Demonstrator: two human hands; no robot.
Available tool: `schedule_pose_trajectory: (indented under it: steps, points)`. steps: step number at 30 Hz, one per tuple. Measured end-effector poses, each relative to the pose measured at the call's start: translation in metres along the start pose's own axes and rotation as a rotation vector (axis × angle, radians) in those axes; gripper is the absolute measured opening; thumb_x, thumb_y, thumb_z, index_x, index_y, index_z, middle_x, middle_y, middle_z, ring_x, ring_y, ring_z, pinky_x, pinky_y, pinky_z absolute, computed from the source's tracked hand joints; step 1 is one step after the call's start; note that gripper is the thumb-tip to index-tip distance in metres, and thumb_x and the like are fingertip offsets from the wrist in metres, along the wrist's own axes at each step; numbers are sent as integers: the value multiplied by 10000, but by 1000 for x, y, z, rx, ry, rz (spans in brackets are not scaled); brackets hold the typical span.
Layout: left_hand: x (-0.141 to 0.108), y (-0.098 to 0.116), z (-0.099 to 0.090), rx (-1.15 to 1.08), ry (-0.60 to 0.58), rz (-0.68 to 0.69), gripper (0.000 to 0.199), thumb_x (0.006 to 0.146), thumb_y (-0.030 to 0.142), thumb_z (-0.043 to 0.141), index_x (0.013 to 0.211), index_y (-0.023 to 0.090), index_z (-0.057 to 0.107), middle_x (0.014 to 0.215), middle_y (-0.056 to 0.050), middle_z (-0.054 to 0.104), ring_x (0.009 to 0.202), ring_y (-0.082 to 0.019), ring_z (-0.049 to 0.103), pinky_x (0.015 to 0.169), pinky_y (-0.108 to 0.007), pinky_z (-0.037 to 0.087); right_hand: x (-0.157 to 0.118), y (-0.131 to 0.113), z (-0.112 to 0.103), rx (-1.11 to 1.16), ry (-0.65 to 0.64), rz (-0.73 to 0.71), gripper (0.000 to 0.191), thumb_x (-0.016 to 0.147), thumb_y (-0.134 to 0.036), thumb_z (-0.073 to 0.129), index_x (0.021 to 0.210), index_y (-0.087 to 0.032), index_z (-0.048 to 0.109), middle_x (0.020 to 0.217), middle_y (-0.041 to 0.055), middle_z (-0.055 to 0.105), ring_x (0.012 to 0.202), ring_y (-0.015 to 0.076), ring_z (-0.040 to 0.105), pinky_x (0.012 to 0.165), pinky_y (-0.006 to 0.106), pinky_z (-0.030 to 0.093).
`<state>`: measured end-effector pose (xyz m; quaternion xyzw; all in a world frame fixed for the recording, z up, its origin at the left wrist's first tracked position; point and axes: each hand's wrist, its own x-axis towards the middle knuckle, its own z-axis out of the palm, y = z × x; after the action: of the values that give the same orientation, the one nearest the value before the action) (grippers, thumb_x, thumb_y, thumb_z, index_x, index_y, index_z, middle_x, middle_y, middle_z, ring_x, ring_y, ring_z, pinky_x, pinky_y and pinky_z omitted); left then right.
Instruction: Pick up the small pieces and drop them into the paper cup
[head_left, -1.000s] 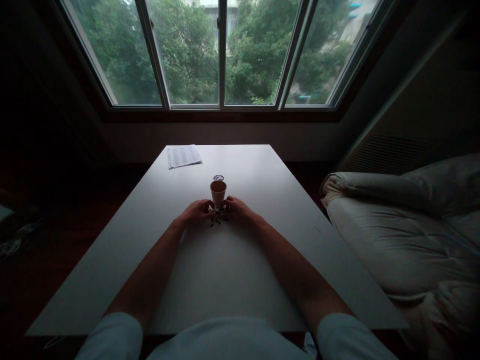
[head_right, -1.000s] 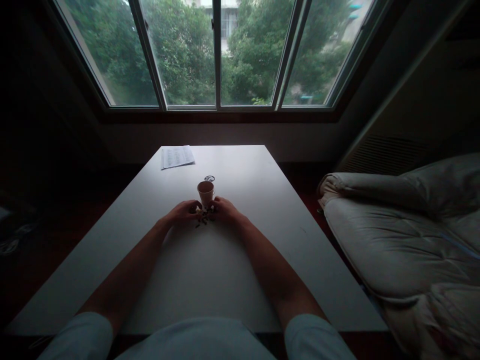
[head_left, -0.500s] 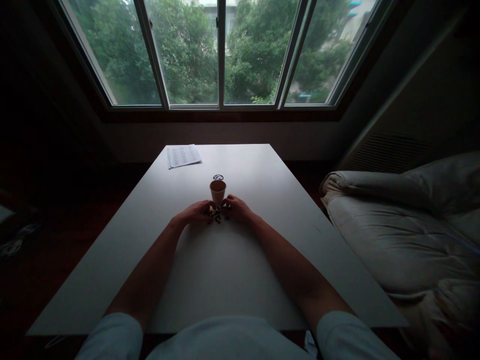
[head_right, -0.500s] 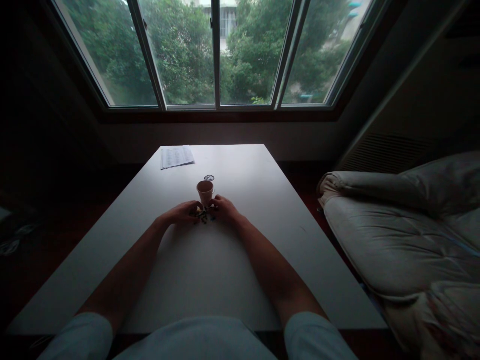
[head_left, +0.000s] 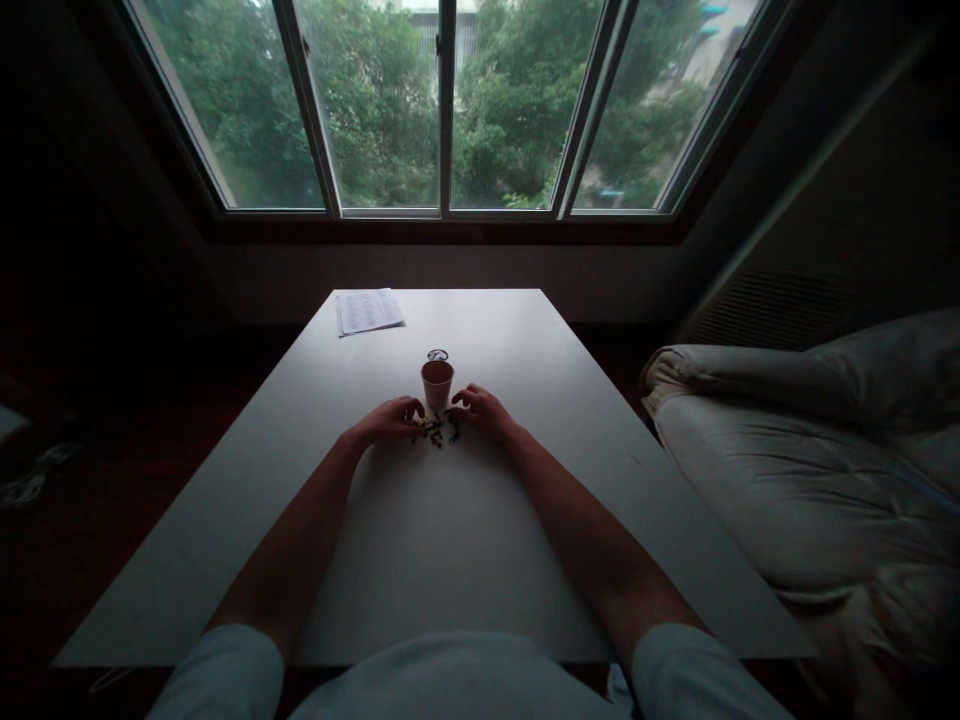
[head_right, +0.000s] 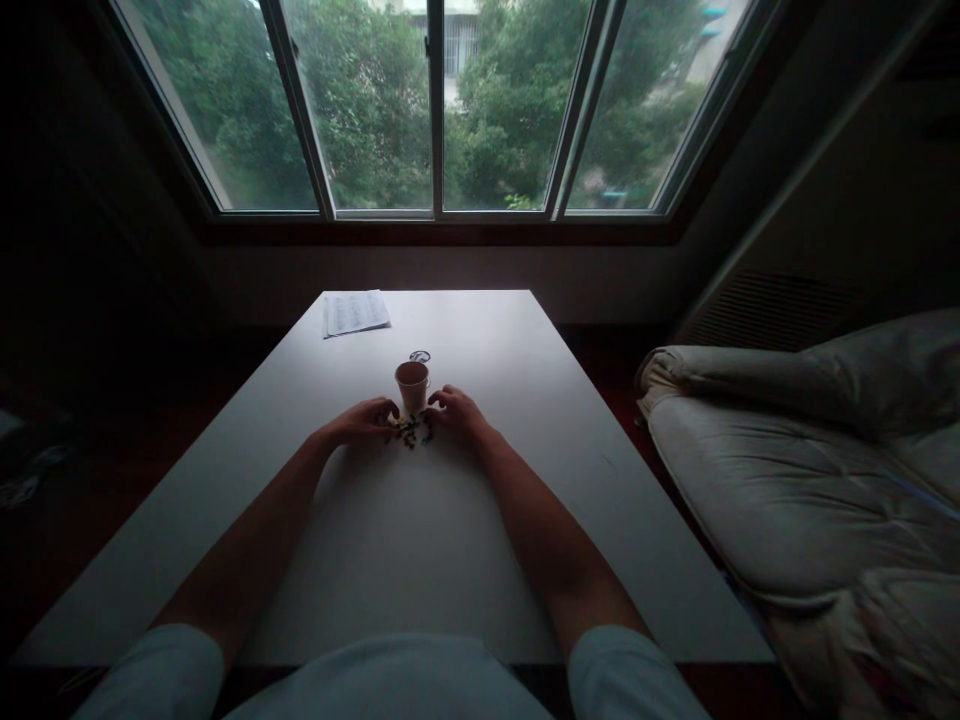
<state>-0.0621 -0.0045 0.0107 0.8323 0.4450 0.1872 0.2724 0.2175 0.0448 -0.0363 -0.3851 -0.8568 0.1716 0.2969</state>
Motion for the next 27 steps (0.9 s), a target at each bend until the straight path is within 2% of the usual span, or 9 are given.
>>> schedule_pose_trajectory:
  steps: [3, 6, 10, 15, 20, 22, 27]
  points:
    - [0, -3, -1, 12, 42, -16, 450, 718, 471, 736, 1073, 205, 661, 919, -26, 559, 811, -166, 522, 705, -271, 430, 0, 3, 0, -21, 9, -4, 261, 855, -382, 710, 1075, -242, 694, 968, 35, 583, 780, 133, 546, 711, 254, 436]
    - [1, -8, -2, -13, 72, -56, 499, 738, 516, 717, 1121, 201, 659, 961, -44, 558, 828, -171, 525, 743, -294, 459, 1, 7, 3, -71, 58, 34, 175, 872, -259, 677, 1041, -242, 717, 988, 52, 592, 913, 174, 555, 791, 282, 447]
    - [1, -11, -3, -53, 19, -41, 503, 762, 532, 694, 1124, 183, 675, 1009, -67, 569, 826, -165, 538, 769, -306, 479, 3, 11, 5, -100, 86, 67, 236, 894, -116, 575, 1003, -241, 744, 973, 61, 612, 983, 194, 549, 859, 306, 439]
    - [-2, -7, -6, 7, -82, -16, 589, 728, 502, 729, 1240, 224, 641, 1044, -62, 570, 873, -176, 546, 788, -302, 481, 3, 4, 8, -29, -20, -88, 239, 846, -216, 693, 1079, -253, 730, 959, 49, 624, 901, 181, 554, 813, 296, 441]
    - [-6, -6, -7, 78, -109, -49, 723, 683, 466, 760, 1347, 251, 567, 1136, -74, 548, 896, -185, 560, 816, -312, 478, 2, -3, 9, -57, -48, -144, 252, 824, -290, 731, 1074, -263, 730, 973, 55, 613, 902, 186, 550, 789, 293, 437]
    - [-7, -6, -7, 100, -91, -63, 704, 696, 457, 747, 1346, 255, 567, 1140, -74, 549, 894, -185, 564, 817, -308, 474, 2, -1, 9, -45, -52, -149, 242, 815, -285, 740, 1055, -257, 732, 970, 54, 609, 892, 179, 550, 778, 287, 438]
    - [-7, -3, -10, 141, -42, -114, 541, 785, 464, 653, 1272, 232, 619, 1001, -56, 588, 826, -175, 564, 761, -288, 458, 3, 6, 11, -9, -16, -105, 199, 838, -225, 694, 1034, -226, 732, 939, 50, 602, 812, 149, 550, 733, 268, 440]
